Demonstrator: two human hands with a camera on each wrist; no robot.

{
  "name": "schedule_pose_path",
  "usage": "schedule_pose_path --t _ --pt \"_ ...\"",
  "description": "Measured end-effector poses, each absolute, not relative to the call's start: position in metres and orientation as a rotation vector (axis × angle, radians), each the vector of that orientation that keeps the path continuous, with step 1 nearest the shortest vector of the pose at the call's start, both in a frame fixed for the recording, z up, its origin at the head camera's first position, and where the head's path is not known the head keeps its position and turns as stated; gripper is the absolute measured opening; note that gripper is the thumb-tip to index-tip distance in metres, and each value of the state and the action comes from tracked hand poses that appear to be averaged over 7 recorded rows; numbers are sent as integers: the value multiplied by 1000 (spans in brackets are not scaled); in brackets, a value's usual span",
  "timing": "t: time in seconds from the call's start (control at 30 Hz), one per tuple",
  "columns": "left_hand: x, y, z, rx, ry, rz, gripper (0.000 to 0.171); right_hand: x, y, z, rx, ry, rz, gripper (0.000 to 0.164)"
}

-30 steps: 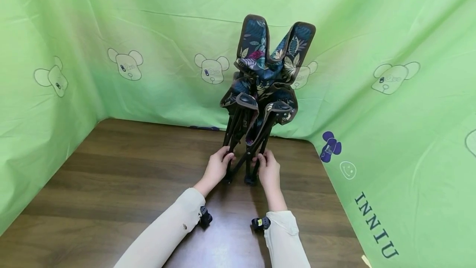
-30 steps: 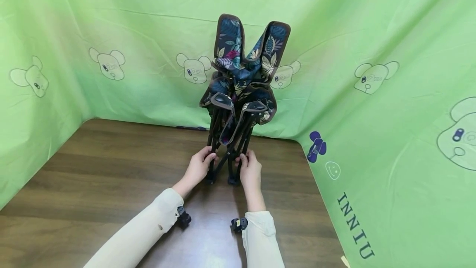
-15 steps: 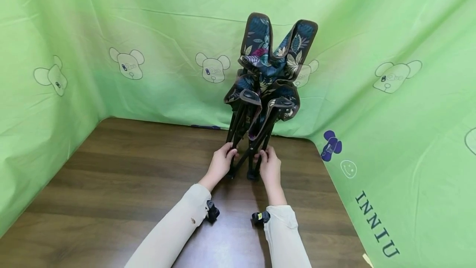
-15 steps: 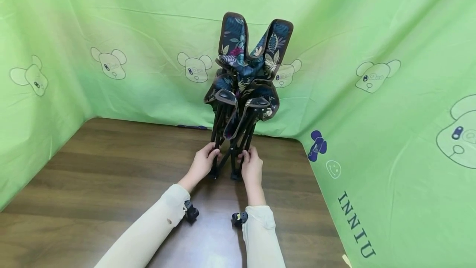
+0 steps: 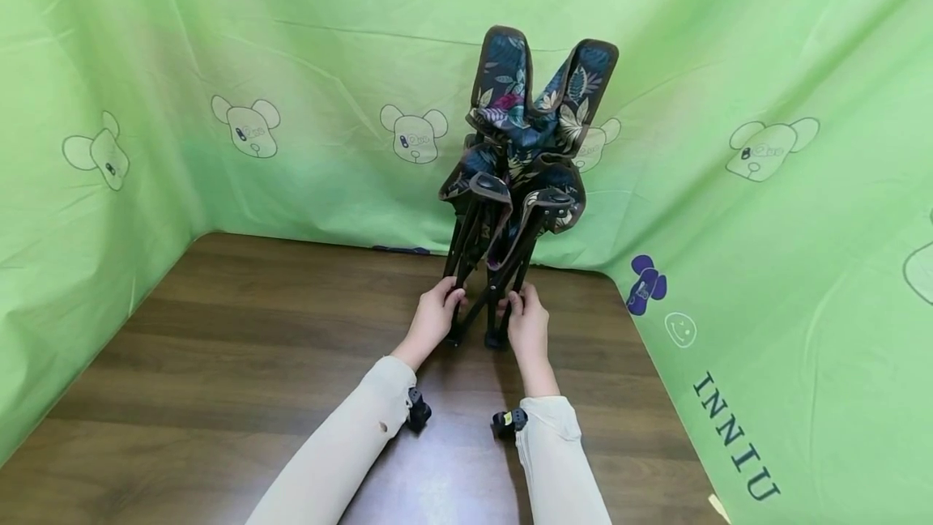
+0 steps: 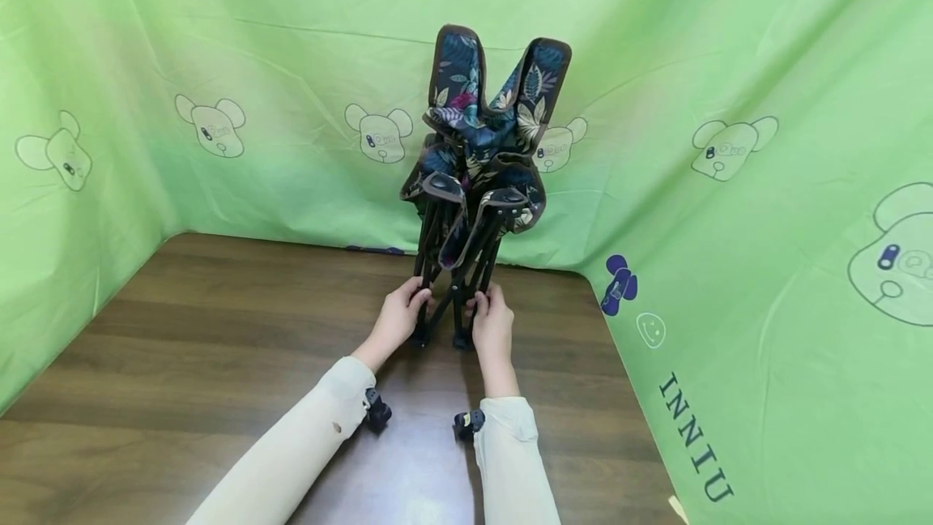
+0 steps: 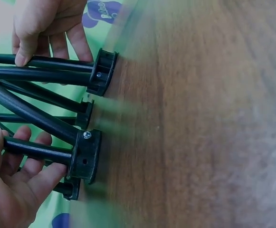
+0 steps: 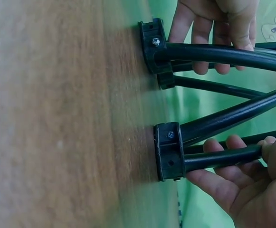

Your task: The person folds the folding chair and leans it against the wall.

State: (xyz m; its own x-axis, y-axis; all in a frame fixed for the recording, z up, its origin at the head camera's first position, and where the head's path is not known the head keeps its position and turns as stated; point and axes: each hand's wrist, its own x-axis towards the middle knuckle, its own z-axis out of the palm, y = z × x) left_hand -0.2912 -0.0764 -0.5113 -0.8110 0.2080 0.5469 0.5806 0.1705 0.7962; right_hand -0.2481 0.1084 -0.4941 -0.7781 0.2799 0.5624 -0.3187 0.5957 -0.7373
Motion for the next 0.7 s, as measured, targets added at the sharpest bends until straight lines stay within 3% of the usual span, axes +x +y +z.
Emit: schedule_pose_path --t 0.7 --pt "-285 -75 -504 -712 -2169 -1752 21 -248 106 -494 23 -2145 1191 14"
